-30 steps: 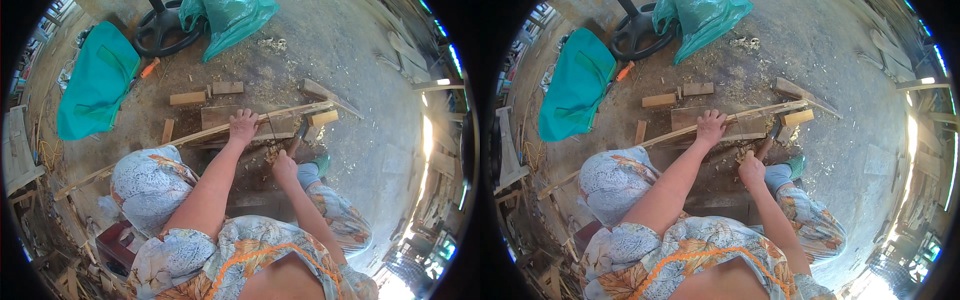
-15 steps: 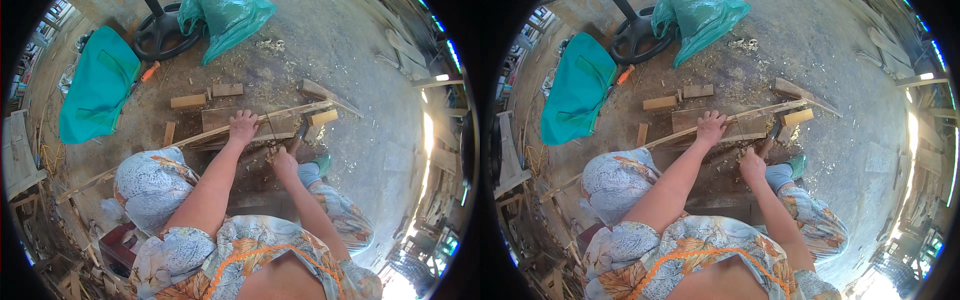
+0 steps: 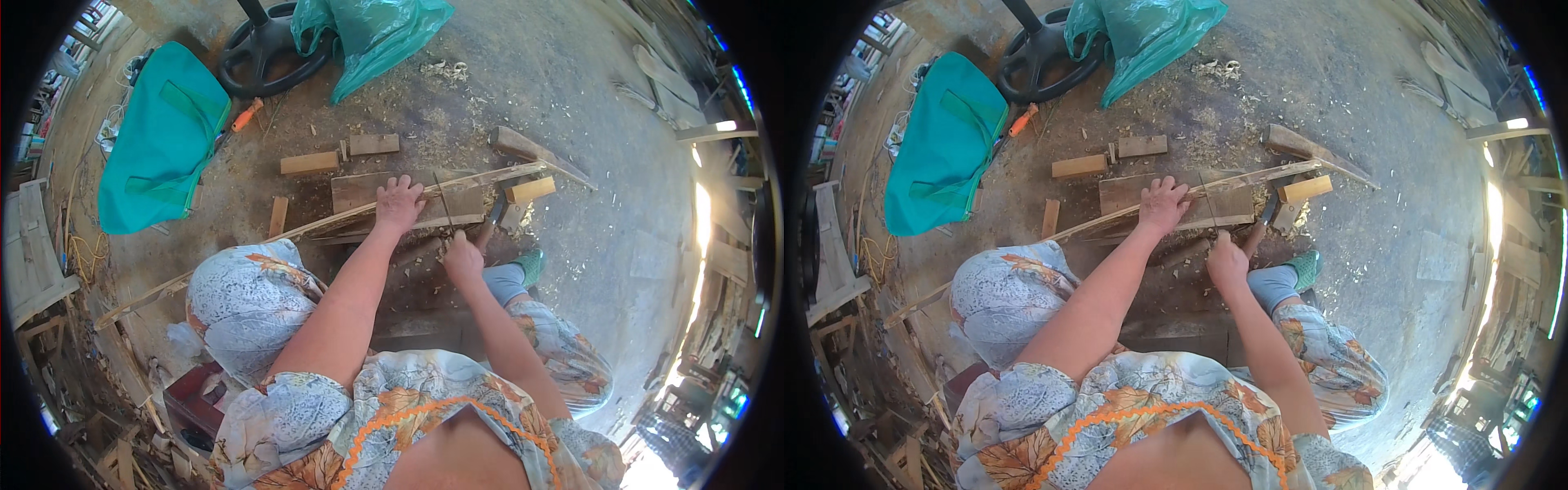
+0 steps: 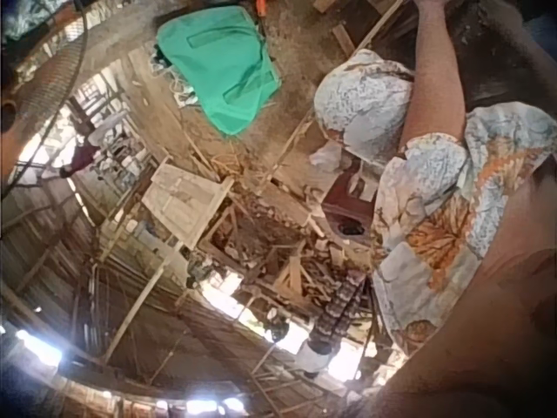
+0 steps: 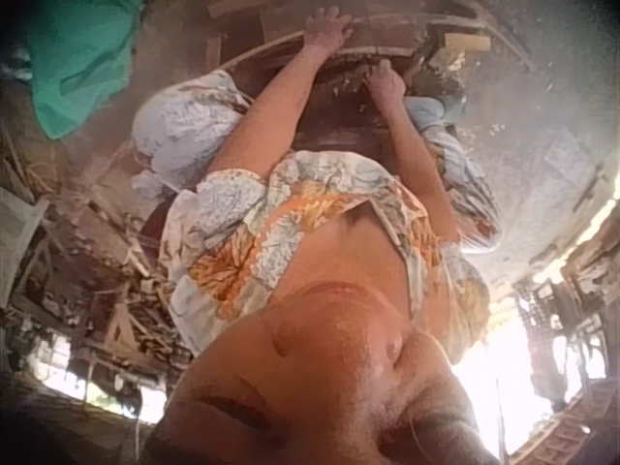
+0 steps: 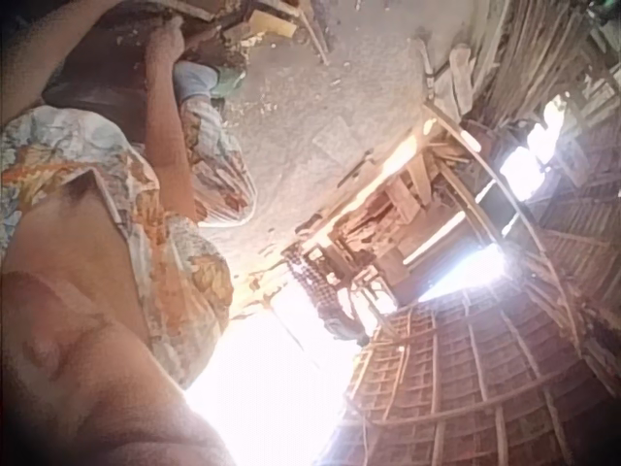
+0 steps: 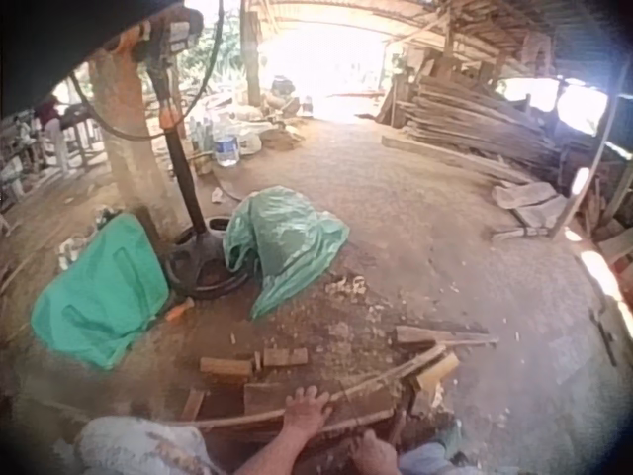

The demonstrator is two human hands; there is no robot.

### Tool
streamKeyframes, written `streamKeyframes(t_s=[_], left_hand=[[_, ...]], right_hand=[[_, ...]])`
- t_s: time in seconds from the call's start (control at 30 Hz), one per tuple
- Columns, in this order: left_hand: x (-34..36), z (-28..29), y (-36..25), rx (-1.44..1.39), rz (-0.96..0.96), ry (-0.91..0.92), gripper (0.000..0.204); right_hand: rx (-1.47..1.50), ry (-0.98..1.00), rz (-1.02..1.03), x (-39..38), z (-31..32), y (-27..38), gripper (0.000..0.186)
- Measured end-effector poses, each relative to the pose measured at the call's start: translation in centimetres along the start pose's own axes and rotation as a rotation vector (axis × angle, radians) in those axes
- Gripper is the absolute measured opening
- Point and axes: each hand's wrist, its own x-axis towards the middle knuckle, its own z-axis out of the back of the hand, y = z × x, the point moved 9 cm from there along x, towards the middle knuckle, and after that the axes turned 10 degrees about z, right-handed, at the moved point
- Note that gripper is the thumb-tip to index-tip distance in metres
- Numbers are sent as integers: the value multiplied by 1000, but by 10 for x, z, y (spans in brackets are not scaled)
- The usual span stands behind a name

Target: The person carves along the edge of a wooden plank using a knife and then lifts and turns the wooden plank by hand.

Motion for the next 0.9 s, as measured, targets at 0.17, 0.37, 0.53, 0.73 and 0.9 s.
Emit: streamKeyframes(t_s=[0.17,0.37,0.53,0.73,0.9], left_hand=[[-6,2,1,-16,26,-7,30],[1,0,-6,10,-12,-19,31],[0,6,-5,21,-10,-23,29],[1,11,-13,14,-4,-68,28],[1,5,-7,4,-9,-48,26]], right_hand=[[-5,2,22,-2,-7,-1,15],[-22,-24,31,63,-4,7,15],[24,28,-4,10,-12,-7,14],[-15,-49,74,22,-25,-23,13],[-32,-20,26,61,-7,2,13]])
